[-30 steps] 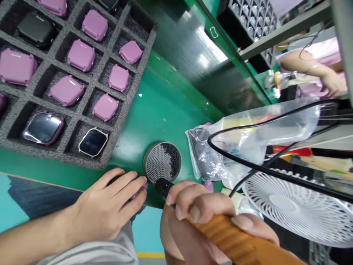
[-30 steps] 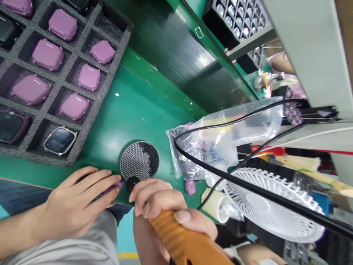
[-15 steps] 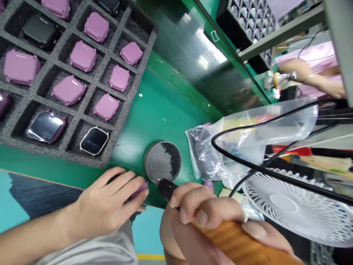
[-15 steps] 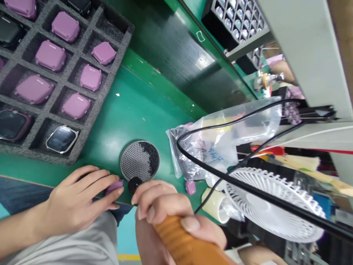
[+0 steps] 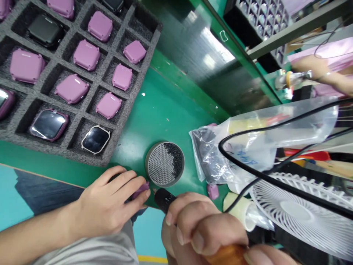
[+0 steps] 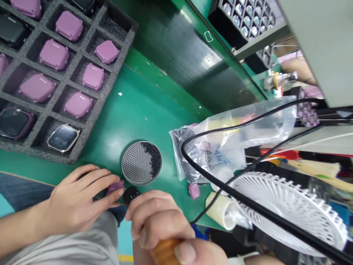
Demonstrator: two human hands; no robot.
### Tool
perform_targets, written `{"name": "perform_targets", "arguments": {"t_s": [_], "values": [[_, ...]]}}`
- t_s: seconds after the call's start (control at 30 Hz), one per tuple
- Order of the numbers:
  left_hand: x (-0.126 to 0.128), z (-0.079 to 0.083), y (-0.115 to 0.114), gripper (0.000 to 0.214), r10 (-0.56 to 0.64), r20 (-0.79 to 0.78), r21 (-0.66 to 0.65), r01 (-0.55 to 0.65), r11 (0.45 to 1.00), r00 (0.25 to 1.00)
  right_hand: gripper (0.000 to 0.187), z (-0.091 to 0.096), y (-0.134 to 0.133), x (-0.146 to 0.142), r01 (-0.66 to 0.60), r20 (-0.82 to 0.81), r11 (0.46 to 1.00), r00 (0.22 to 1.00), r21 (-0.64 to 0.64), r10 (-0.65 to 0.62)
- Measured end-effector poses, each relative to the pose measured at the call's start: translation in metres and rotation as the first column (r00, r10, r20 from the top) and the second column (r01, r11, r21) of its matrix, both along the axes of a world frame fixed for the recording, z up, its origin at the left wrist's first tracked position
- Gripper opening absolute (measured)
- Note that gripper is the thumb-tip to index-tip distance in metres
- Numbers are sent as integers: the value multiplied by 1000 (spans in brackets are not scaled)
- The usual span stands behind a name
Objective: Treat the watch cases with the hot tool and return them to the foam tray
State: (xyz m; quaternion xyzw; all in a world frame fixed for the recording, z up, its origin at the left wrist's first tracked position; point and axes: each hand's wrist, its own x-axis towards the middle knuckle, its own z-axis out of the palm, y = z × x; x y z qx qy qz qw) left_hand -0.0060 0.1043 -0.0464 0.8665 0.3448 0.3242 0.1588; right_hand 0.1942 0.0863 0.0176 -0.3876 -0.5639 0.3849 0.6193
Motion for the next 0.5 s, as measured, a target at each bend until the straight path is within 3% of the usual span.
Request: {"name": "perform_targets", "arguments": {"t_s": [0.1,0.17,0.27,0.37,0.5], "values": [[-1,1,0,29,-1,-8,7,1,1000,1000,30,-15,-5,6,-20,61,1000,998,-20,21],[-1,2,0,29,0,-12,9,1,1000,1000,31,-16,-6,10,-1,56,1000,998,-25,2],[0,3,1,29,8,-4,6,-8,1000,1000,33,-6,1,13,-45,73,997,996,-68,50],[0,3,1,28,13,0,9,-13,1000,1000,36,9,11,12,-198,143,967,965,-160,221],[0,2,0,27,9,-10,6,-9,1000,1000,40,25,17,3,-140,159,954,970,-264,186]]}}
